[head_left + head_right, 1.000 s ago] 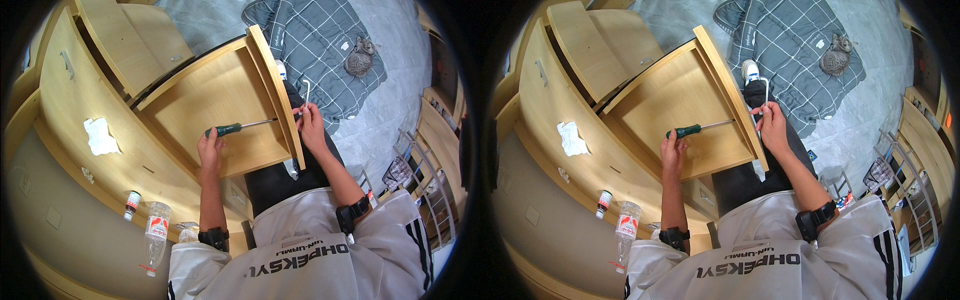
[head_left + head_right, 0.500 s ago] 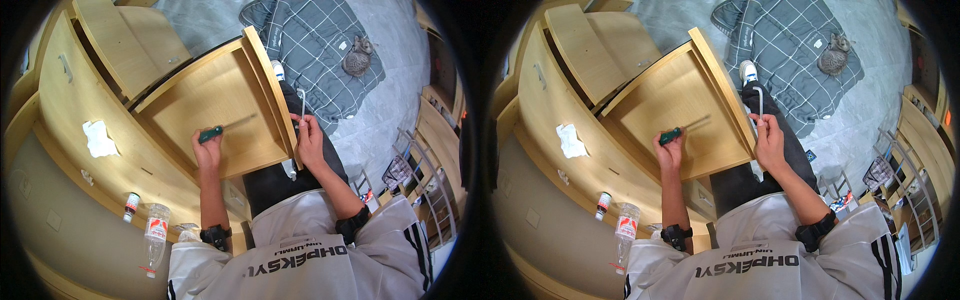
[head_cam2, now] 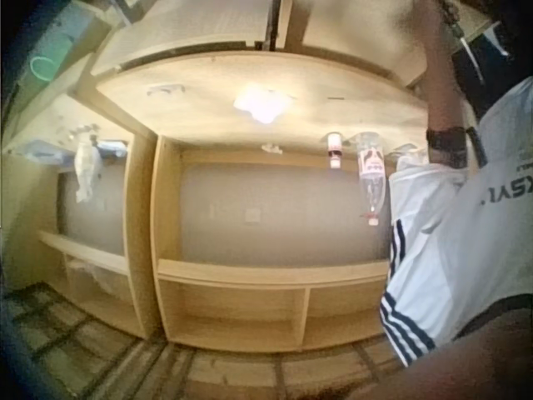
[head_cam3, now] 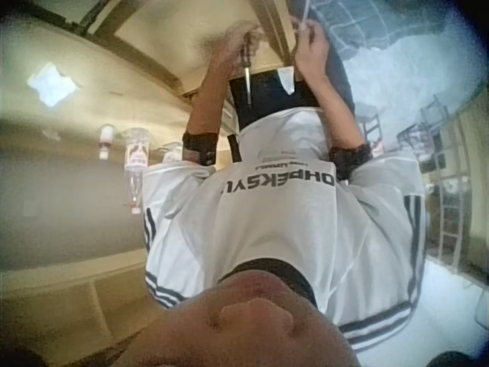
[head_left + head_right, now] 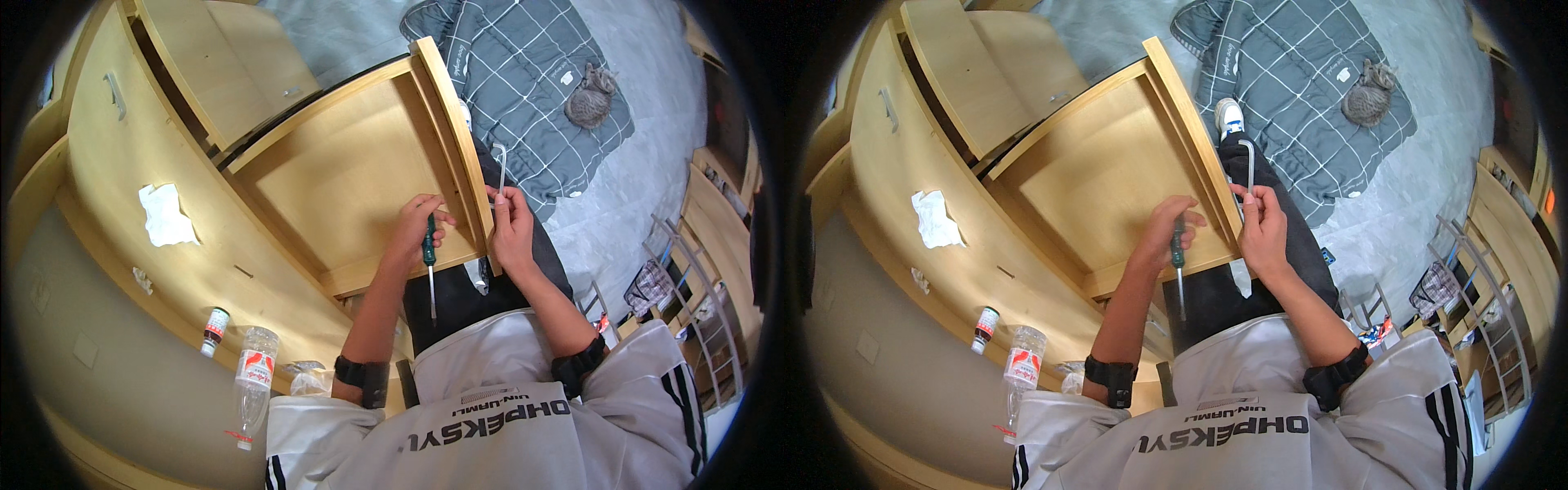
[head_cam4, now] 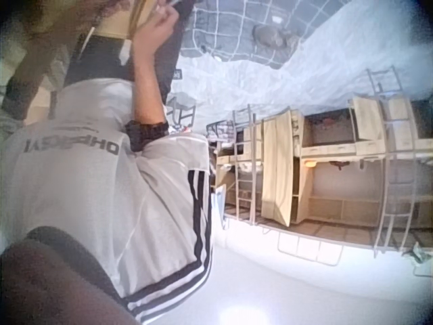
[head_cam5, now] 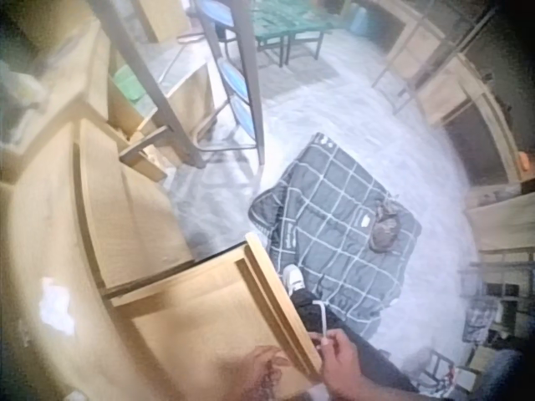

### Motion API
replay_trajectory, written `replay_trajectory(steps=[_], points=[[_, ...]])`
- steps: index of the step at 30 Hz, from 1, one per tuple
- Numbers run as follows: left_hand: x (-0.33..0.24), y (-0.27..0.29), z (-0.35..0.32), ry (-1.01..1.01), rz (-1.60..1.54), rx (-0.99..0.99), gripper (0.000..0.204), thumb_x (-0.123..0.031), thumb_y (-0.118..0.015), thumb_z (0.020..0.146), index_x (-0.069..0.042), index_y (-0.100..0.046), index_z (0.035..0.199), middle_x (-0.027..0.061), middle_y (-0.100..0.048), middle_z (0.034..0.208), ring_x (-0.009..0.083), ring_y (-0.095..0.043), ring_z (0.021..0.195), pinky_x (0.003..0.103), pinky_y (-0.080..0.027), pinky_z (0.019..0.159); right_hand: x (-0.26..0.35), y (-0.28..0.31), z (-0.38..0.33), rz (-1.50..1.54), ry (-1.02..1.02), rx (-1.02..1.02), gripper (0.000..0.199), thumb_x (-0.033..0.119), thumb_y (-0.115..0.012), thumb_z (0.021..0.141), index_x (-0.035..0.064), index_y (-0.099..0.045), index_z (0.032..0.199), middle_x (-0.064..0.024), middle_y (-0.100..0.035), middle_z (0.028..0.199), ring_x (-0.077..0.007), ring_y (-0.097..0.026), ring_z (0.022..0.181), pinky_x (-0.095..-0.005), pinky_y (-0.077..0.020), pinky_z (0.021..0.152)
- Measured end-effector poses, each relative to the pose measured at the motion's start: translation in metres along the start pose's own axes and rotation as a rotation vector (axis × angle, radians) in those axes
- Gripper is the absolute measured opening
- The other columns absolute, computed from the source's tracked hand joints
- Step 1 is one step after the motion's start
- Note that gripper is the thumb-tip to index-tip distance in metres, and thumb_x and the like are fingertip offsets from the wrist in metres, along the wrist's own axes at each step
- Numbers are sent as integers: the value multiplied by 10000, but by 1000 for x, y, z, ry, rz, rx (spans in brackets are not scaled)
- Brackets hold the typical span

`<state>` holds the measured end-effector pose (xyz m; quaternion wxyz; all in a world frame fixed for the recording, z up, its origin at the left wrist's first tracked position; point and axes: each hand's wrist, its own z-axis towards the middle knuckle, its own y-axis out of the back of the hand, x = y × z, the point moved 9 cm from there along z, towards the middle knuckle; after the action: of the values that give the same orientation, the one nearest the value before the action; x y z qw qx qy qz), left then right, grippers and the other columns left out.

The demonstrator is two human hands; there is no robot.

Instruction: The person uses a screwdriver to tighten screws into the side of a wooden drawer. They repeatedly insert screws and turn the tool to secure the drawer components. The person also places a stack of papers inside the drawer during the process.

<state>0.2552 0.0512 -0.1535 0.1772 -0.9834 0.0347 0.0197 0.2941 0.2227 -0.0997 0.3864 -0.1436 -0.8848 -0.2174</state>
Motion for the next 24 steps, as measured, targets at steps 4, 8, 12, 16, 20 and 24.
replay_trajectory(steps=[4, 8, 12, 16, 20, 24], points=[[10, -14, 12, 32, -82, 15, 261, -300, -474, 957, -67, -497, 1071, 144, -599, 753, 127, -444, 464, 259, -359, 408, -3, -1, 1, -22, -37, 7, 203, 192, -443, 1027, 6, -517, 997, -7, -600, 870, -27, -390, 663, -216, -351, 588], [9, -26, 20, -67, -85, 7, 156, -234, -479, 954, -89, -477, 895, 88, -517, 677, 138, -433, 435, 268, -358, 381, 2, 1, -1, -87, -18, -37, 213, 197, -454, 1022, 1, -528, 985, -11, -584, 819, -44, -415, 671, -228, -377, 605], [11, -24, 29, -80, -82, -23, 139, -183, -491, 945, -100, -457, 839, 57, -483, 657, 132, -446, 435, 273, -366, 372, 4, 3, -5, -206, -47, -148, 232, 207, -446, 1017, 5, -543, 958, -40, -598, 787, -98, -491, 680, -267, -415, 629], [12, -19, 35, -79, -69, 41, 154, -162, -491, 933, -64, -466, 816, 47, -487, 667, 132, -450, 465, 272, -359, 400, 29, 2, -13, -404, 197, -387, 223, 198, -425, 996, 41, -578, 956, -97, -671, 779, -283, -634, 658, -390, -454, 597], [5, -3, 33, -117, -53, 37, 151, -147, -493, 913, -62, -479, 789, 37, -477, 637, 120, -443, 470, 270, -359, 401, 25, 1, -14, -421, 180, -423, 214, 184, -401, 995, 38, -556, 974, -110, -695, 834, -326, -658, 726, -415, -489, 643], [-9, 28, 19, -131, -6, -59, 152, -146, -492, 905, -58, -489, 782, 35, -481, 637, 110, -429, 456, 262, -353, 386, 21, 3, -11, -445, 235, -442, 218, 169, -399, 994, 22, -552, 947, -126, -690, 815, -322, -662, 730, -416, -489, 647]])
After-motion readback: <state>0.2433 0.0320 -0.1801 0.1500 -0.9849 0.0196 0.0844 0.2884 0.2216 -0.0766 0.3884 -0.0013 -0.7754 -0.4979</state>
